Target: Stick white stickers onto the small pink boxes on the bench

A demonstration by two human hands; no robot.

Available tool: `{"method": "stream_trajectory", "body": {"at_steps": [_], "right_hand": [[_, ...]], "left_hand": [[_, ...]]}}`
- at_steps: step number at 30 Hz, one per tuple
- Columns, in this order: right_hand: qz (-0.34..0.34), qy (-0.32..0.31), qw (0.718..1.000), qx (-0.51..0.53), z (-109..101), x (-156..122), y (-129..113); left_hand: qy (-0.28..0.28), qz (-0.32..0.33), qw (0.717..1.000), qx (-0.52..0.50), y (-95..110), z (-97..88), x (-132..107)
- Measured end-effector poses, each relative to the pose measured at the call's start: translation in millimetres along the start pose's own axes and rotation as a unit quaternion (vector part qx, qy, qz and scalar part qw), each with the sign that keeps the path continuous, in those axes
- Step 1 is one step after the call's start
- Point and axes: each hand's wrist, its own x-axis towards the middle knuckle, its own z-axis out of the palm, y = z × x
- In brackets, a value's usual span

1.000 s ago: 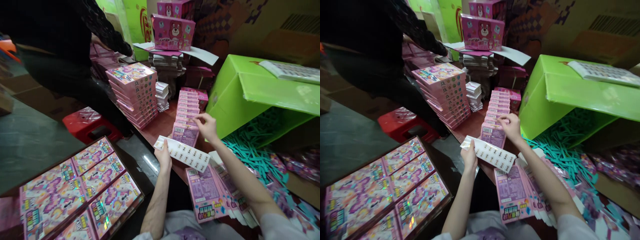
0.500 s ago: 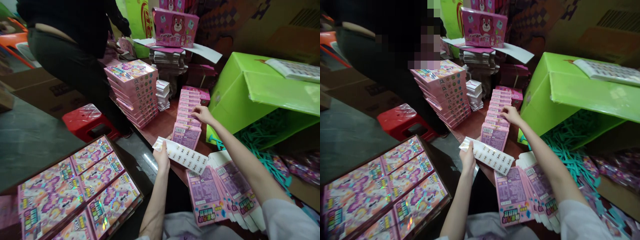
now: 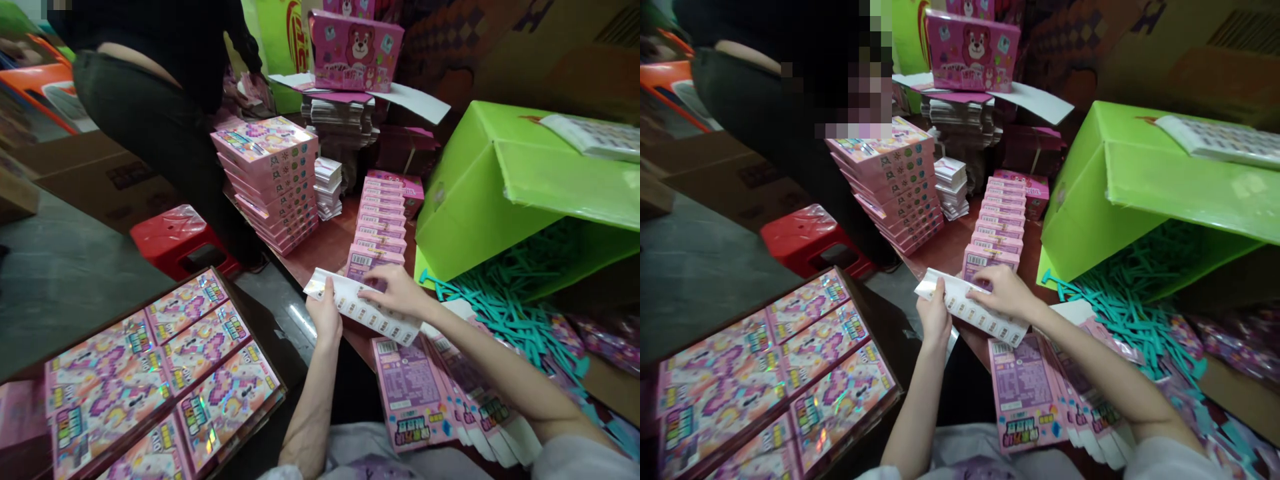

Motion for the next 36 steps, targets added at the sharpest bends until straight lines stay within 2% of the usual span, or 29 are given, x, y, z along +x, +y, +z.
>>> {"method": "stream_trajectory", "body": {"at_steps": [2, 4, 6, 9, 13, 15, 17, 20, 21, 23, 26, 29, 36], "right_hand": [[0.036, 0.006, 0.997, 0.064, 10, -8, -6], [0.075, 0.05, 0.989, 0.119, 13, -8, -3], [0.102, 0.081, 0.981, 0.147, 12, -6, 2], [0.088, 0.121, 0.983, 0.105, 13, -7, 4], [-0.031, 0.146, 0.988, -0.041, 18, -17, -6], [-0.055, 0.159, 0.983, -0.069, 13, -13, -7], [-0.035, 0.207, 0.977, -0.048, -2, 4, 3], [0.046, 0.272, 0.961, 0.006, -36, 49, 46], [0.068, 0.257, 0.964, 0.021, -47, 66, 65], [0.094, 0.179, 0.978, 0.044, -64, 94, 102], [0.098, 0.069, 0.991, 0.06, -73, 118, 141], [0.091, 0.017, 0.995, 0.045, -71, 124, 153], [0.083, 0.001, 0.996, 0.013, -70, 125, 151]], "left_hand": [[-0.036, 0.004, 0.999, -0.011, -1, 1.7, -6], [-0.093, -0.009, 0.996, 0.002, -4, 1.6, -14], [-0.124, -0.027, 0.991, 0.042, -7, 0.6, -21], [-0.095, -0.02, 0.993, 0.068, -12, 0.6, -25], [-0.078, -0.052, 0.996, 0.013, -17, 4.4, -17], [-0.065, -0.084, 0.994, -0.023, -18, 5.9, -10], [-0.035, -0.11, 0.992, -0.041, -19, 5.9, -4], [0.001, -0.104, 0.994, -0.043, -18, 3.7, 3], [0.0, -0.096, 0.995, -0.041, -17, 2.6, 4], [-0.011, -0.093, 0.995, -0.041, -16, 0.6, 5], [-0.017, -0.099, 0.994, -0.039, -15, -2.5, 6], [-0.008, -0.097, 0.995, -0.033, -14, -5.4, 8], [0.005, -0.091, 0.996, -0.025, -12, -7.0, 14]]}}
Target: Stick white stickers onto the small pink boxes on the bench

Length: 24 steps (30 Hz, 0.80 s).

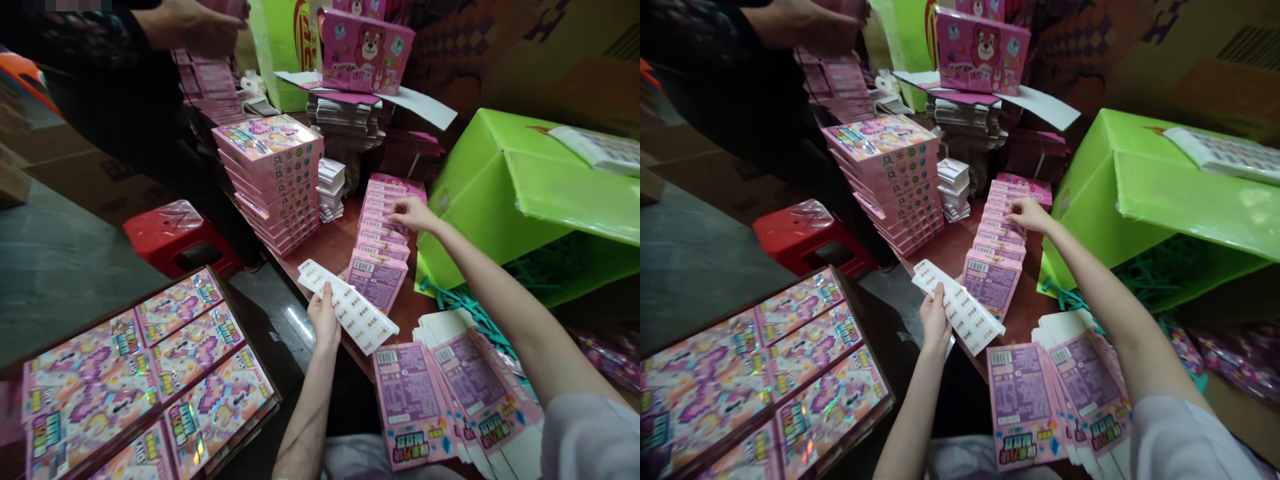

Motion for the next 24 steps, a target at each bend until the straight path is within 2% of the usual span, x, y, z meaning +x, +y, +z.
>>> {"method": "stream_trajectory", "body": {"at_steps": [4, 9, 11, 14, 16, 17, 18, 19, 21, 23, 24], "right_hand": [[-0.007, 0.007, 1.0, -0.024, 5, -4, 4], [-0.049, 0.084, 0.986, -0.136, 14, -13, 10], [-0.042, 0.107, 0.975, -0.19, 13, -16, 8], [-0.016, 0.196, 0.959, -0.204, 8, -26, -15], [-0.017, 0.268, 0.949, -0.165, 9, -43, -45], [-0.029, 0.28, 0.95, -0.137, 12, -55, -63], [-0.048, 0.264, 0.957, -0.107, 18, -69, -81], [-0.074, 0.214, 0.971, -0.077, 25, -84, -98], [-0.107, 0.078, 0.991, -0.032, 42, -111, -126], [-0.1, -0.012, 0.995, 0.003, 58, -129, -142], [-0.087, -0.025, 0.996, 0.02, 64, -134, -145]], "left_hand": [[0.006, 0.002, 1.0, 0.0, -1, 0.5, 1], [0.008, -0.005, 1.0, 0.006, -1, 0.2, 0], [0.002, 0.002, 1.0, 0.0, 0, 0.5, -1], [-0.004, 0.023, 1.0, -0.013, 1, 1.2, -4], [-0.016, 0.043, 0.999, -0.017, 3, 1.5, -6], [-0.024, 0.053, 0.998, -0.018, 5, 1.6, -8], [-0.032, 0.061, 0.997, -0.019, 6, 1.8, -9], [-0.039, 0.067, 0.997, -0.017, 7, 2.3, -11], [-0.049, 0.074, 0.996, -0.009, 8, 3.7, -16], [-0.063, 0.079, 0.995, 0.004, 8, 5.4, -21], [-0.07, 0.081, 0.994, 0.011, 8, 6.0, -24]]}}
